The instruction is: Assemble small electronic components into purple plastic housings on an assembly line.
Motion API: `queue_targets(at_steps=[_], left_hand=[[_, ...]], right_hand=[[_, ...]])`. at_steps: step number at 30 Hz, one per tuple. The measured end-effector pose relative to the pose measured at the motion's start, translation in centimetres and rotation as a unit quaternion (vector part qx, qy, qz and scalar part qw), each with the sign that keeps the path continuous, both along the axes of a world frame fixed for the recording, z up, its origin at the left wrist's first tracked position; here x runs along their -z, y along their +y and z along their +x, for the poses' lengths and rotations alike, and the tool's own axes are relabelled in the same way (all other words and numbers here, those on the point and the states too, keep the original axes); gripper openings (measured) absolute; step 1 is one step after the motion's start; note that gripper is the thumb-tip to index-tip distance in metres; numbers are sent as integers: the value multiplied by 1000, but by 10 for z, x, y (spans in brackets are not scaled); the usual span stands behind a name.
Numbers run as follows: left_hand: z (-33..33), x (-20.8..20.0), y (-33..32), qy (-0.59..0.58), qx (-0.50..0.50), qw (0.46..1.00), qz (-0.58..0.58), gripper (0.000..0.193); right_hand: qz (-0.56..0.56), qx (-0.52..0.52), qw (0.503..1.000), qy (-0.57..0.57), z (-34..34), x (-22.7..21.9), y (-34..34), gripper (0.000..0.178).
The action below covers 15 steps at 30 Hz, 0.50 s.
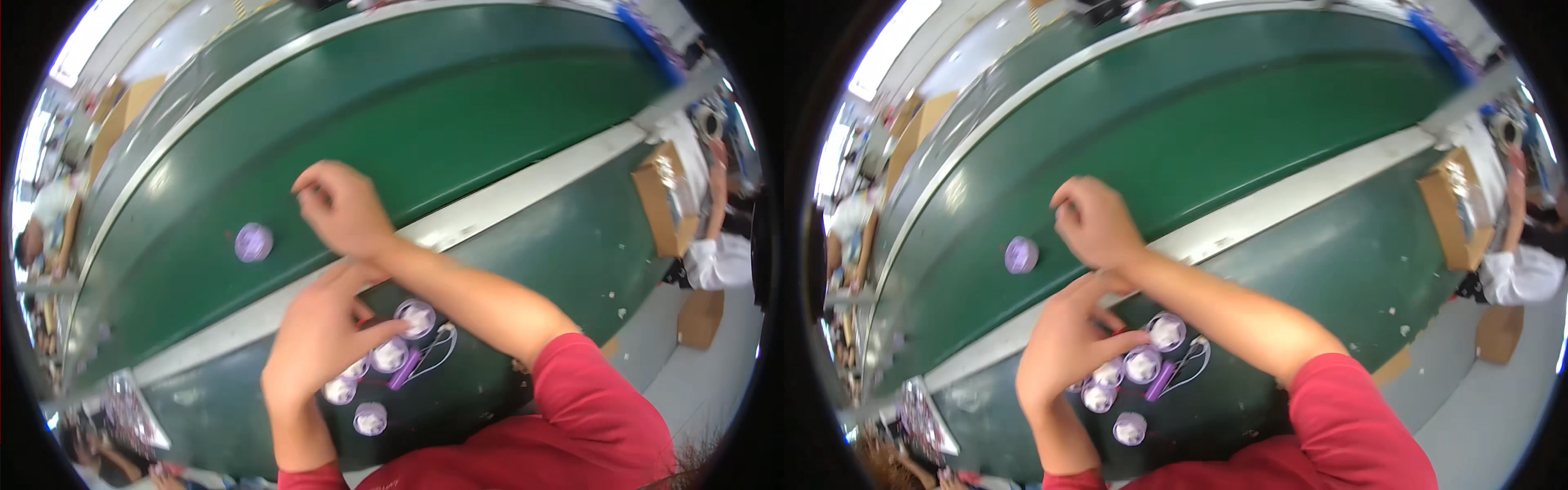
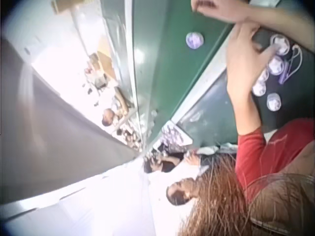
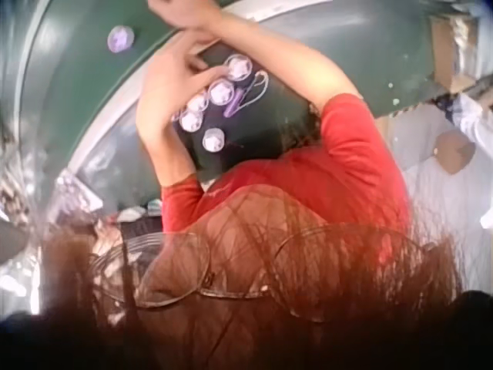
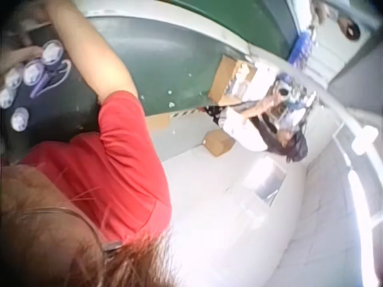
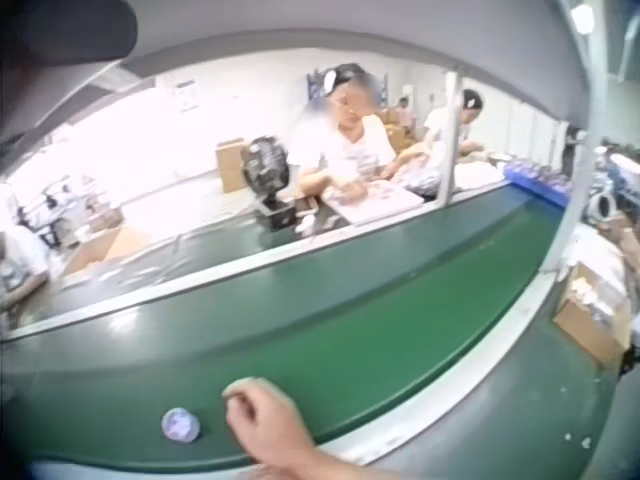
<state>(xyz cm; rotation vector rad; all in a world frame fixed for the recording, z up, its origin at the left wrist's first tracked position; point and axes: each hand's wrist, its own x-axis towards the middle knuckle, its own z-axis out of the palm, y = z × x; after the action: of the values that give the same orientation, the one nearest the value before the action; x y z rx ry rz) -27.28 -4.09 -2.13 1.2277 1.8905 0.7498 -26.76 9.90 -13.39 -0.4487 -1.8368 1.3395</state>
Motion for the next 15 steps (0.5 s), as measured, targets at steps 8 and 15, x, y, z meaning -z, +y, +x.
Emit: queue_targets(at_steps=[8,15], left_hand=[[-4,34,1,20,90,996,22,28],[23,25,-3,195,106,975,16,49]], right_hand=[[-70,-19,997,-27,2,-9,0,10],[-113,-35,993,-5,0,-4,2,8]])
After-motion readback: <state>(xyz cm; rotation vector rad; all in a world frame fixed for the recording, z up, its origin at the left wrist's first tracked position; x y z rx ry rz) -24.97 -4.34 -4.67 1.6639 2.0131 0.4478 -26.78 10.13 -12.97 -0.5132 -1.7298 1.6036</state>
